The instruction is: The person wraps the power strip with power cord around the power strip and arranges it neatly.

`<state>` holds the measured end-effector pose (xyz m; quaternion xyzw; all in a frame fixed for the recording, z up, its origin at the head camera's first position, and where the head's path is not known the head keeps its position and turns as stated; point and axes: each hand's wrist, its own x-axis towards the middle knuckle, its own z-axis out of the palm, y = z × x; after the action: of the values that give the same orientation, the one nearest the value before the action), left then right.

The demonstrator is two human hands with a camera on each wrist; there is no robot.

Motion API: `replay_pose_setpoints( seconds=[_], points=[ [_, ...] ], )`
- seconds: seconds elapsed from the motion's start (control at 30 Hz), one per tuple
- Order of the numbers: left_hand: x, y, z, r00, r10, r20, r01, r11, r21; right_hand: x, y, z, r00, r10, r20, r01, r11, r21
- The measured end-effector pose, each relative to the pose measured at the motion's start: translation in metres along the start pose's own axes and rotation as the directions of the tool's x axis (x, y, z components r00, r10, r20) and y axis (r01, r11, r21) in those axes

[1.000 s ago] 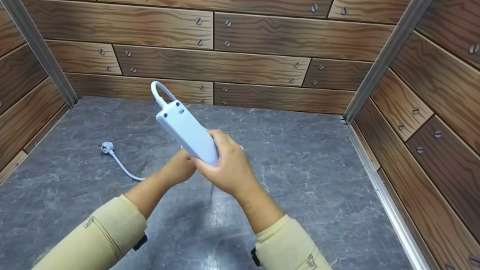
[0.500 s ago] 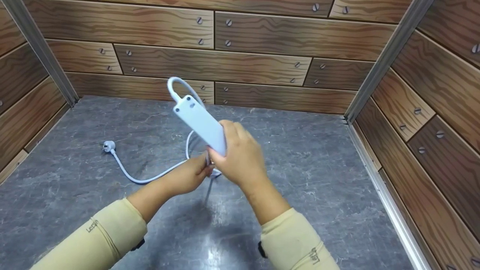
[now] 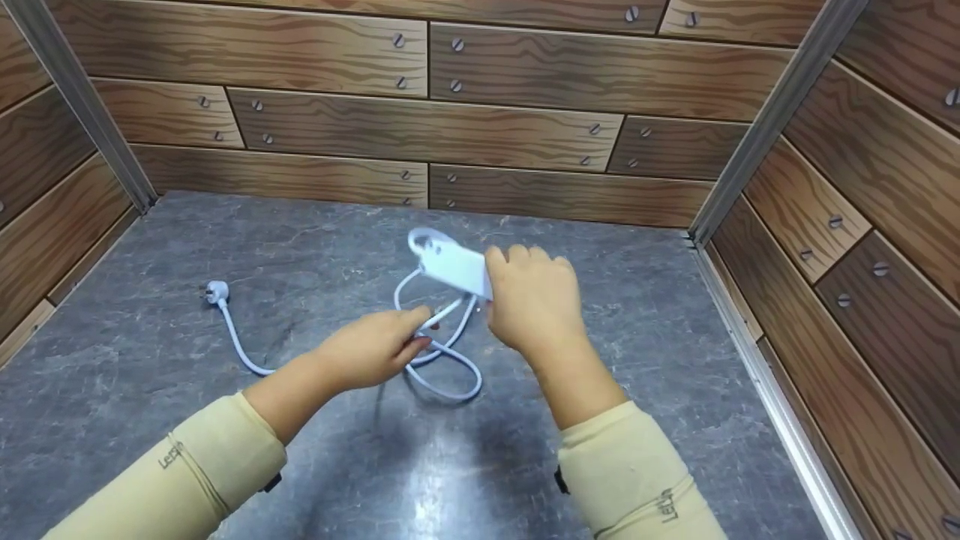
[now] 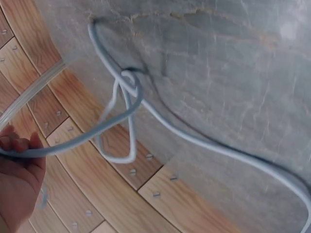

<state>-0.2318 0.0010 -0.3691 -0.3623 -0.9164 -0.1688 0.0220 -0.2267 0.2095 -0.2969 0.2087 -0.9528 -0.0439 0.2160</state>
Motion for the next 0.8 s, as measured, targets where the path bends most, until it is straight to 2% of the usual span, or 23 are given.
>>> replay_pose_setpoints(
  seconds=[0.2, 0.33, 0.47, 0.57, 0.67, 0.8],
  points=[
    [0.006, -0.007, -0.013, 0.994, 0.103, -0.045, -0.102, 0.995, 0.023, -0.005, 0.007, 0.009, 0.991, -0.077, 0.112, 0.085, 0.994, -0.067],
    [0.009, -0.012, -0.018, 0.986, 0.156, -0.056, -0.15, 0.984, 0.096, -0.008, 0.01, 0.016, 0.977, -0.152, 0.149, 0.162, 0.985, -0.056],
    [0.011, -0.016, -0.021, 0.979, 0.189, -0.076, -0.173, 0.968, 0.182, -0.01, 0.012, 0.022, 0.965, -0.211, 0.155, 0.218, 0.976, -0.027],
    [0.014, -0.017, -0.023, 0.982, 0.168, -0.092, -0.144, 0.964, 0.224, -0.013, 0.015, 0.027, 0.956, -0.254, 0.145, 0.252, 0.967, 0.03],
    [0.016, -0.02, -0.024, 0.988, 0.12, -0.097, -0.093, 0.965, 0.245, -0.016, 0.017, 0.033, 0.949, -0.294, 0.118, 0.279, 0.952, 0.13],
    [0.018, -0.027, -0.021, 0.993, 0.049, -0.103, -0.026, 0.976, 0.217, -0.019, 0.019, 0.04, 0.949, -0.304, 0.083, 0.272, 0.923, 0.274]
  ],
)
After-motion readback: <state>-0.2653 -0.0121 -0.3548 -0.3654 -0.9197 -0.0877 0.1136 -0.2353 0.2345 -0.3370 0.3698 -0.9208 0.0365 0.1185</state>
